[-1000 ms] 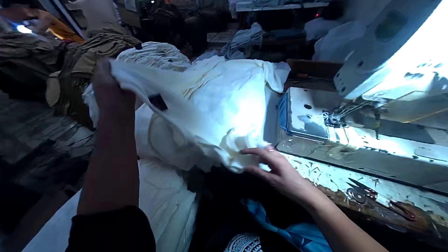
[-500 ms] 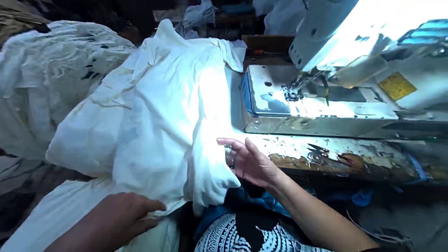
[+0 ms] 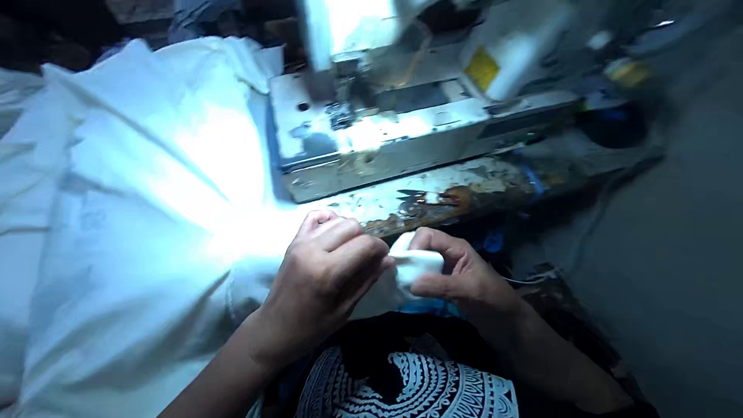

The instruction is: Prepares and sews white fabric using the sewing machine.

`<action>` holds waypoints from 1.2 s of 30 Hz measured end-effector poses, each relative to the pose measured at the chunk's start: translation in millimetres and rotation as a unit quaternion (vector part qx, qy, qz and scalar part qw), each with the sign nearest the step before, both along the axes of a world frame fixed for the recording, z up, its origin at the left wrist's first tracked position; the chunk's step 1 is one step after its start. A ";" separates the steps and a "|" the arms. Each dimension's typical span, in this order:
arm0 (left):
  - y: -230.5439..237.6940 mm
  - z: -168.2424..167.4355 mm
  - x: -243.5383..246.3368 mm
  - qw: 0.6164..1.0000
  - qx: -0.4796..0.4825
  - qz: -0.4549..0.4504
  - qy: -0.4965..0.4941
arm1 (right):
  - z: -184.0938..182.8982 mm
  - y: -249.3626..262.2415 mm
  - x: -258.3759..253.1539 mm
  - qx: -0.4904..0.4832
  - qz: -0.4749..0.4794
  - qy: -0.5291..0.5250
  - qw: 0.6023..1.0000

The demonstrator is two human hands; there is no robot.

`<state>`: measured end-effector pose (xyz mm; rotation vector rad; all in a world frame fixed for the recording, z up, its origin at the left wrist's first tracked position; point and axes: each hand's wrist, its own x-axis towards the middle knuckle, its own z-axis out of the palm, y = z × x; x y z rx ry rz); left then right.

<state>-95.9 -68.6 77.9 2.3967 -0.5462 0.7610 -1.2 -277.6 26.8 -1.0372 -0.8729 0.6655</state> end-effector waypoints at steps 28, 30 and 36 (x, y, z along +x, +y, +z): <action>-13.5 -25.2 -31.4 0.677 -0.709 -0.062 0.189 | -77.3 29.5 -19.3 -0.182 -0.242 -0.235 0.924; 2.0 -17.3 -46.9 0.605 -0.775 -0.132 0.124 | -72.5 33.5 -16.6 -0.124 -0.183 -0.067 0.973; 34.4 -40.0 -106.0 0.717 -0.662 0.098 0.195 | -29.8 27.5 11.2 -0.014 0.147 0.417 0.897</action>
